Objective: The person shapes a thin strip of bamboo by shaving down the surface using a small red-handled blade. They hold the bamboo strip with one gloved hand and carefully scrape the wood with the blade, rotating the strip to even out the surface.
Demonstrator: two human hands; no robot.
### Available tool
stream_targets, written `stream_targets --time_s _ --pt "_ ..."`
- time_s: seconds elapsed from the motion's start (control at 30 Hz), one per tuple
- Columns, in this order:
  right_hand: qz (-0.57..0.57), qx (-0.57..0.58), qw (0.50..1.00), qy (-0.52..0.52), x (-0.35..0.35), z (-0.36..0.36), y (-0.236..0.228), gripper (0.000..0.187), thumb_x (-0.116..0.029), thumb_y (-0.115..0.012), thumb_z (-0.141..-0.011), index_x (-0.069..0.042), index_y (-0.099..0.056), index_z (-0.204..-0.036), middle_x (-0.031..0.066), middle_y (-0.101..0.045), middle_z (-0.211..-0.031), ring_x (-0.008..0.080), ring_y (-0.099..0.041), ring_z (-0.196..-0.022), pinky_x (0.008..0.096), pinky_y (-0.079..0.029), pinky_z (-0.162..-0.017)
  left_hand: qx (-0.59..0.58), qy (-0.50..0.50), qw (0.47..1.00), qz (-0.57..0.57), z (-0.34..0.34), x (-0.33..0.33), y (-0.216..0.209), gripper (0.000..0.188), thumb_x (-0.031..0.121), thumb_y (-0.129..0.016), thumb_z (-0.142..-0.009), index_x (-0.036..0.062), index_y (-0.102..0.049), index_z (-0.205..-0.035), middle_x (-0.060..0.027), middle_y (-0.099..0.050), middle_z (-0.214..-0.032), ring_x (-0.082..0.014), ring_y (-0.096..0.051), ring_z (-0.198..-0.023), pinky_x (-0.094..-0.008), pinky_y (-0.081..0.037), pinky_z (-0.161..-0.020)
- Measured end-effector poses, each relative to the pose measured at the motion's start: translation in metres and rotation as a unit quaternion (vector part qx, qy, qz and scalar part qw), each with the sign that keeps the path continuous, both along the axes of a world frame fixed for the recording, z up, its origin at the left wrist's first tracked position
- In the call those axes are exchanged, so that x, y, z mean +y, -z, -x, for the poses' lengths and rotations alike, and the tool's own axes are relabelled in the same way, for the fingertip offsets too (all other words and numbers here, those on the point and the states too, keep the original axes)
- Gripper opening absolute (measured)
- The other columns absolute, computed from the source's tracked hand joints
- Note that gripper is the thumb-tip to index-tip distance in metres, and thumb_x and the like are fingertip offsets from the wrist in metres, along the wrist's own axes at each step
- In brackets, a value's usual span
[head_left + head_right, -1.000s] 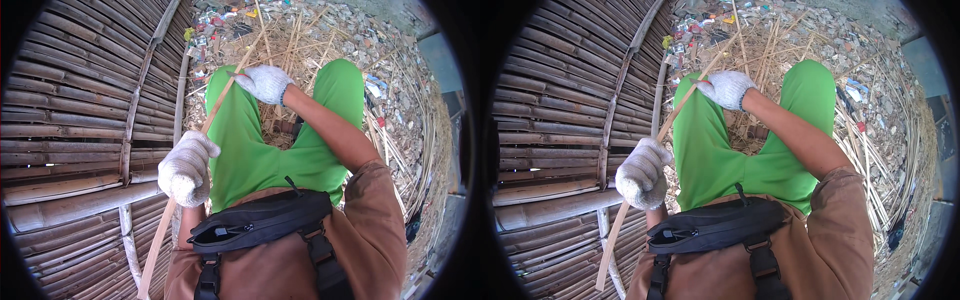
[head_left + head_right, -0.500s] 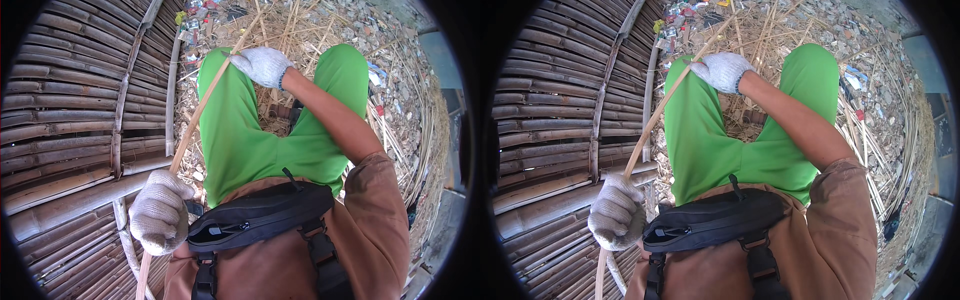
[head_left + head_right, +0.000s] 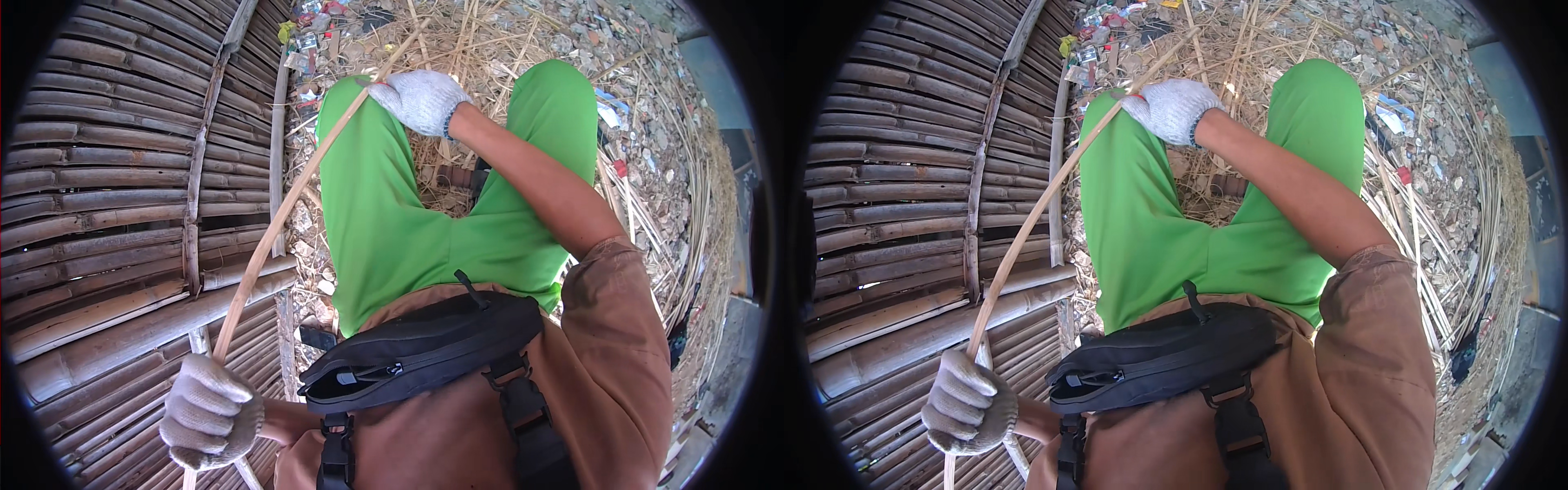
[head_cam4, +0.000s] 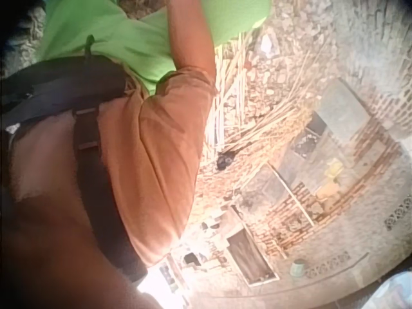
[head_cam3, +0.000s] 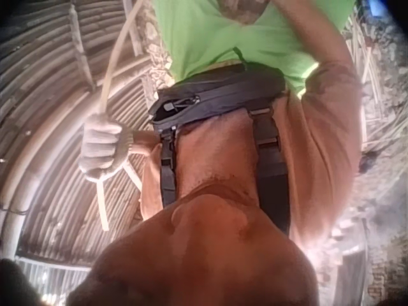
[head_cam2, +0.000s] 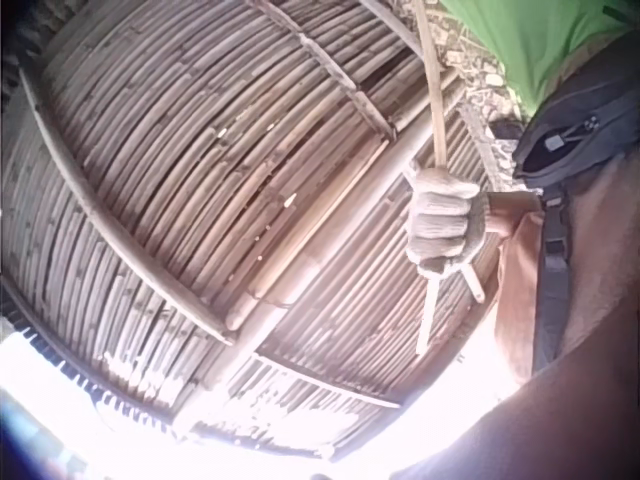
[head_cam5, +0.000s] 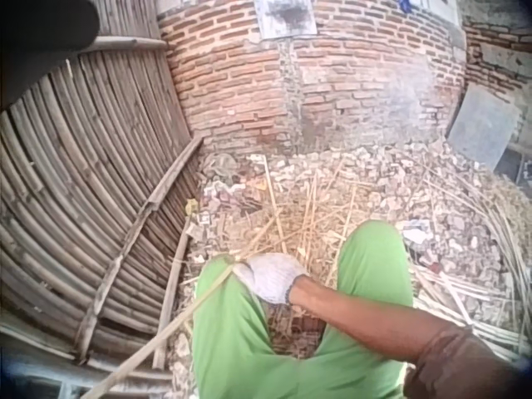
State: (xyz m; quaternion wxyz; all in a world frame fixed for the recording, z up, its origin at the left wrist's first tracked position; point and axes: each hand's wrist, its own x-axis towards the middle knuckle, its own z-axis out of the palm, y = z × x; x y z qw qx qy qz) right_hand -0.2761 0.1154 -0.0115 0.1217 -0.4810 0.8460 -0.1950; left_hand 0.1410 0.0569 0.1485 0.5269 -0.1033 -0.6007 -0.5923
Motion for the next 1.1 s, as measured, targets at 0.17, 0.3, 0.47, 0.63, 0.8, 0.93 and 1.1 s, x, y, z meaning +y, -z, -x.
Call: stream_targets --time_s 0.17,0.3,0.47,0.63,0.8,0.93,1.1 --pt "0.007 0.000 1.000 0.007 0.000 0.008 0.004 0.077 -0.068 -0.028 -0.110 -0.006 -0.074 -0.114 0.0266 -0.076 -0.113 0.0475 -0.072 -0.108 0.0568 -0.056 -0.097 0.069 -0.035 0.994 -0.073 -0.056 -0.018 -0.032 0.045 0.028 -0.054 -0.106 0.0216 -0.044 -0.062 0.0087 -0.038 -0.044 -0.0080 -0.032 -0.037 -0.0226 -0.030 -0.046" --pt "-0.013 -0.018 0.999 0.046 0.001 0.015 0.001 0.077 -0.065 -0.029 -0.109 -0.006 -0.077 -0.117 0.0253 -0.076 -0.118 0.0455 -0.072 -0.112 0.0556 -0.055 -0.101 0.101 -0.020 0.992 -0.075 -0.109 -0.037 -0.048 0.048 0.012 -0.053 -0.105 0.0206 -0.041 -0.059 0.0062 -0.035 -0.045 -0.0105 -0.032 -0.037 -0.0239 -0.032 -0.053" --pt "0.077 0.018 0.983 0.167 -0.010 0.037 0.003 0.072 -0.064 -0.034 -0.109 -0.002 -0.071 -0.118 0.0299 -0.076 -0.111 0.0480 -0.072 -0.108 0.0588 -0.055 -0.096 0.117 -0.071 0.983 -0.125 -0.086 -0.050 -0.028 0.053 0.021 -0.050 -0.111 0.0229 -0.044 -0.058 0.0071 -0.035 -0.044 -0.0102 -0.028 -0.037 -0.0259 -0.036 -0.053" --pt "0.188 0.021 0.980 0.055 -0.013 0.014 0.003 0.065 -0.063 -0.041 -0.109 -0.004 -0.067 -0.114 0.0274 -0.076 -0.098 0.0487 -0.074 -0.095 0.0591 -0.058 -0.086 0.151 0.021 0.947 -0.284 0.033 -0.059 0.051 0.057 0.031 -0.045 -0.115 0.0233 -0.043 -0.058 0.0064 -0.032 -0.047 -0.0120 -0.024 -0.042 -0.0310 -0.035 -0.055" --pt "0.113 -0.008 0.993 0.034 -0.010 -0.015 -0.018 0.065 -0.064 -0.040 -0.109 -0.006 -0.071 -0.115 0.0273 -0.076 -0.099 0.0479 -0.074 -0.095 0.0582 -0.059 -0.086 0.122 -0.035 0.953 -0.276 0.130 -0.040 0.101 0.057 0.036 -0.043 -0.116 0.0196 -0.040 -0.062 0.0021 -0.032 -0.049 -0.0158 -0.028 -0.045 -0.0382 -0.039 -0.062" --pt "0.030 0.014 0.999 0.008 -0.005 -0.024 -0.030 0.071 -0.068 -0.038 -0.108 -0.007 -0.076 -0.109 0.0281 -0.076 -0.102 0.0474 -0.075 -0.097 0.0575 -0.059 -0.088 0.110 -0.020 0.947 -0.300 0.165 -0.027 0.103 0.056 0.036 -0.046 -0.115 0.0196 -0.037 -0.062 0.0019 -0.028 -0.050 -0.0158 -0.026 -0.048 -0.0381 -0.040 -0.068" --pt "-0.014 -0.014 1.000 -0.015 -0.001 -0.021 -0.036 0.076 -0.069 -0.038 -0.107 -0.006 -0.078 -0.101 0.0282 -0.076 -0.101 0.0474 -0.075 -0.098 0.0573 -0.059 -0.089 0.086 -0.040 0.948 -0.305 0.203 -0.020 0.112 0.054 0.038 -0.045 -0.114 0.0192 -0.037 -0.064 0.0007 -0.029 -0.051 -0.0172 -0.029 -0.047 -0.0405 -0.043 -0.069"
